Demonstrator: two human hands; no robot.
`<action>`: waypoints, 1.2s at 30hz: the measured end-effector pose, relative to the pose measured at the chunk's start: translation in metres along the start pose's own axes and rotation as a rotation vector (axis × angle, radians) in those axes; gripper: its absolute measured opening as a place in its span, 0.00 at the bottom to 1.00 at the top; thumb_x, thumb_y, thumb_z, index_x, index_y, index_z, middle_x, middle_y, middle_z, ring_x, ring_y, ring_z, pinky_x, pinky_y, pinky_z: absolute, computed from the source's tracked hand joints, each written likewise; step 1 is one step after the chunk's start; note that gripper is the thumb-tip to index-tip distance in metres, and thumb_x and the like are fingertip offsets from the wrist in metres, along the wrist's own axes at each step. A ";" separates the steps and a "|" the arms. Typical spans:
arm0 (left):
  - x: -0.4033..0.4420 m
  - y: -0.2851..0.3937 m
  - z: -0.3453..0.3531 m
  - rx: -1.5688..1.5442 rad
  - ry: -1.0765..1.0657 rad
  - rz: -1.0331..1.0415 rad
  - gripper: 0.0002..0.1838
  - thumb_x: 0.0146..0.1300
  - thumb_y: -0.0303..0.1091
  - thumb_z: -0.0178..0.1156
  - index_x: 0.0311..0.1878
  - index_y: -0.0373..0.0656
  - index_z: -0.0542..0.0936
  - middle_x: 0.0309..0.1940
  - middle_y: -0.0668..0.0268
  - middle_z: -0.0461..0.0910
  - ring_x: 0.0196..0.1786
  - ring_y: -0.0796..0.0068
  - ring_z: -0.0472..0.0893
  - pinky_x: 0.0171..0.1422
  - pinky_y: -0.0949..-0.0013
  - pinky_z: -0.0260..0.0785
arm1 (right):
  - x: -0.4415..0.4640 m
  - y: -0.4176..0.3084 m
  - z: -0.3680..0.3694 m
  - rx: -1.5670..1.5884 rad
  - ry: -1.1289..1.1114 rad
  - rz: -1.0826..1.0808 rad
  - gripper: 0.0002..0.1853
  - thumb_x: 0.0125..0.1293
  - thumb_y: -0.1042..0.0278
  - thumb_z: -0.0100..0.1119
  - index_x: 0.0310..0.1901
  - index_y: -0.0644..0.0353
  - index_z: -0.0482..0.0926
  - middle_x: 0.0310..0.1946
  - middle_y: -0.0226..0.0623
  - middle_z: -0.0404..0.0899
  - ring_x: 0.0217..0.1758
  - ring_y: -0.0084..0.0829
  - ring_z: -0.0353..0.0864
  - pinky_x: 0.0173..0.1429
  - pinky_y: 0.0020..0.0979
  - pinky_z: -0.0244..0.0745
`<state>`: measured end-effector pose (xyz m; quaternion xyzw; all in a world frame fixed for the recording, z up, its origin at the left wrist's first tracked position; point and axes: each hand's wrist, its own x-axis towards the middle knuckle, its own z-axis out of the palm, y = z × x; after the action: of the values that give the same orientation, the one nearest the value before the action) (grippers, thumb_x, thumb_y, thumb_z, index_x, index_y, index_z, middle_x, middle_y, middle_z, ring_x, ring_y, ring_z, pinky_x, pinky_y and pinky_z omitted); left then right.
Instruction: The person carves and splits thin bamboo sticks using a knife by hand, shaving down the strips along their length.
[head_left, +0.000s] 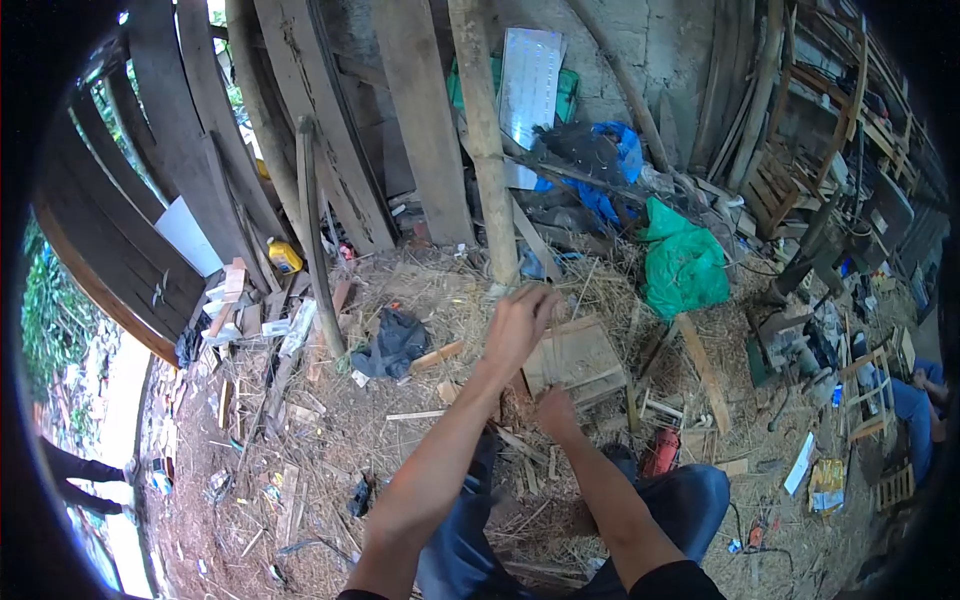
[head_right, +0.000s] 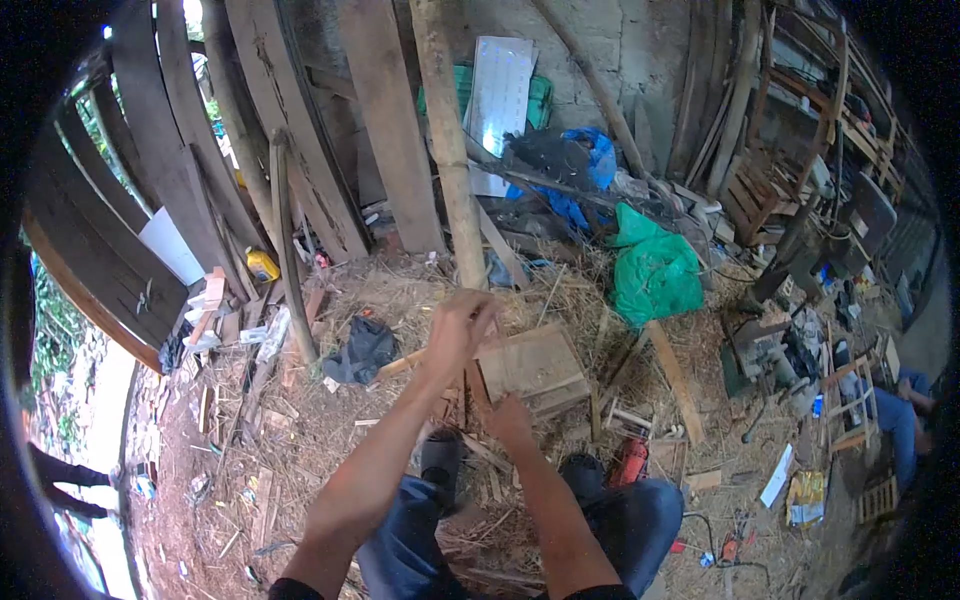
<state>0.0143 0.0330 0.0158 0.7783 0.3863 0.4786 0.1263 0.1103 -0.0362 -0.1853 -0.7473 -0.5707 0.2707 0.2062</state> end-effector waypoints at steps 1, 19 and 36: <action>0.003 0.003 -0.001 -0.026 0.024 0.042 0.07 0.59 0.28 0.61 0.38 0.35 0.80 0.32 0.58 0.81 0.29 0.65 0.81 0.32 0.69 0.72 | 0.009 0.006 0.001 -0.007 -0.057 0.058 0.19 0.72 0.58 0.39 0.43 0.70 0.70 0.35 0.63 0.77 0.44 0.55 0.79 0.46 0.49 0.74; -0.012 -0.063 -0.049 -0.639 0.213 -0.656 0.09 0.63 0.26 0.57 0.38 0.27 0.77 0.28 0.58 0.78 0.28 0.69 0.83 0.31 0.69 0.81 | 0.010 -0.071 -0.189 0.079 -0.022 -0.593 0.18 0.60 0.56 0.64 0.32 0.62 0.69 0.26 0.42 0.78 0.30 0.37 0.79 0.37 0.37 0.72; -0.029 -0.061 -0.024 -0.436 -0.289 -1.004 0.24 0.69 0.49 0.47 0.35 0.33 0.75 0.25 0.60 0.77 0.25 0.70 0.80 0.26 0.68 0.75 | 0.021 -0.026 -0.215 0.665 -0.479 -0.298 0.14 0.56 0.79 0.65 0.29 0.58 0.65 0.32 0.41 0.81 0.31 0.31 0.82 0.35 0.32 0.78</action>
<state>-0.0417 0.0488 -0.0250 0.5123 0.5802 0.3173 0.5479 0.2327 -0.0089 -0.0071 -0.4658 -0.5859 0.5727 0.3344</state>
